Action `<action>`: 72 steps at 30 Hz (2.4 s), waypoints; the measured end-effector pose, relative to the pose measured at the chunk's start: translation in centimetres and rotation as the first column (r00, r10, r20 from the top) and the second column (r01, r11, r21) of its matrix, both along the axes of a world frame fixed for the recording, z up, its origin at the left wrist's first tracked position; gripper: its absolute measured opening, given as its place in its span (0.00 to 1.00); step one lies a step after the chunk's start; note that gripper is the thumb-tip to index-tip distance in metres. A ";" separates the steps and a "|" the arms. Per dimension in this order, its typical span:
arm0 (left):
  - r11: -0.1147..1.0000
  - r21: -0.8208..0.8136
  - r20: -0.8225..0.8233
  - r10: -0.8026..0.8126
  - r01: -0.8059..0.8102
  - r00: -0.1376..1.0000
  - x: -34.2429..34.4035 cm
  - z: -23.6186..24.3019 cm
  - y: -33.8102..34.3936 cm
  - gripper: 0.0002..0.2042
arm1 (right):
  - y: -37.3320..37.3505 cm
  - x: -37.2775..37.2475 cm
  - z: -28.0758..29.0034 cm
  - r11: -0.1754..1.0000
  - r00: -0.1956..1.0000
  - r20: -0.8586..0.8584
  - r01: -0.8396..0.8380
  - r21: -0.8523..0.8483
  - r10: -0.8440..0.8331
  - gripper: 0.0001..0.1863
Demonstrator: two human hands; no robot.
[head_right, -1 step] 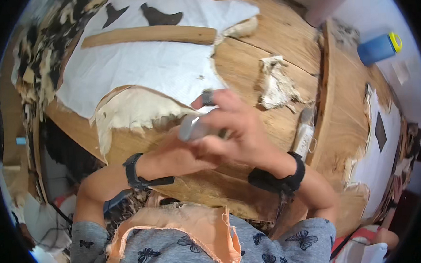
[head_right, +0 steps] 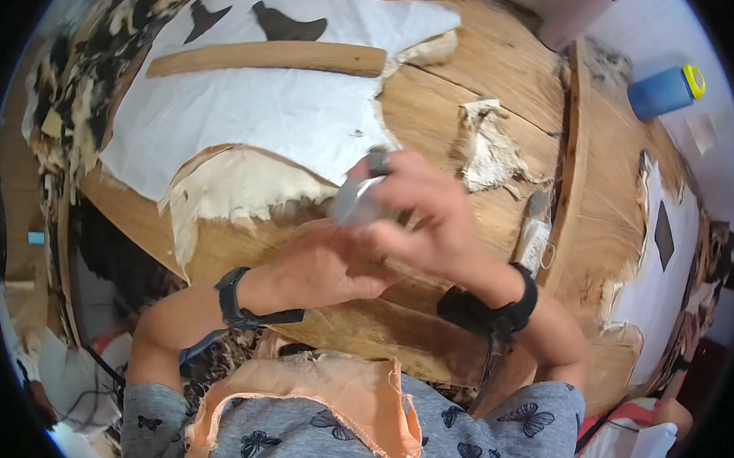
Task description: The recorder trims and prepares animal skins using a crescent knife and then performs manual sewing on the material.
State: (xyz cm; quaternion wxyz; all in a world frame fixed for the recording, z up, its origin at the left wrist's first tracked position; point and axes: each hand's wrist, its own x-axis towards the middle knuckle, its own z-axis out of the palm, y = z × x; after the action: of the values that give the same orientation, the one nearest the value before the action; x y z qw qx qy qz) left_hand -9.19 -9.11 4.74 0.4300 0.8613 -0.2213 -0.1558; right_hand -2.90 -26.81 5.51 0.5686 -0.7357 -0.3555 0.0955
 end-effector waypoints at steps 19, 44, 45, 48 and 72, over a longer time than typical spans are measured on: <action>0.938 0.160 0.457 0.205 -0.307 0.865 0.0 -2.8 3.1 0.04 | 3.8 4.0 -4.8 0.973 0.975 -0.194 -0.146 -0.178 0.111 0.14; 0.913 0.330 0.529 0.031 -0.240 0.848 0.8 -4.6 2.4 0.05 | 4.0 3.9 -6.5 0.978 0.986 -0.038 -0.167 -0.122 0.163 0.12; 0.918 0.320 0.527 0.032 -0.233 0.849 0.8 -4.6 2.4 0.05 | 4.0 3.9 -6.6 0.978 0.986 -0.039 -0.168 -0.120 0.164 0.12; 0.923 0.311 0.520 0.033 -0.226 0.853 0.8 -4.6 2.3 0.06 | 4.2 3.9 -7.0 0.982 0.989 -0.028 -0.147 -0.119 0.145 0.12; 0.842 -0.024 0.181 0.533 -0.538 0.826 0.5 -5.1 2.5 0.03 | 2.7 4.0 -6.5 0.903 0.947 -0.081 -0.320 -0.286 0.310 0.09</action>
State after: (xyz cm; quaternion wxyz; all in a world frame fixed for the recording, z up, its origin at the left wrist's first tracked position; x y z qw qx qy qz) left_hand -8.64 -6.64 -0.40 0.4223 0.9052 -0.0068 0.0467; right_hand 1.10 -24.09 -1.00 0.4353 -0.7436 -0.4416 0.2502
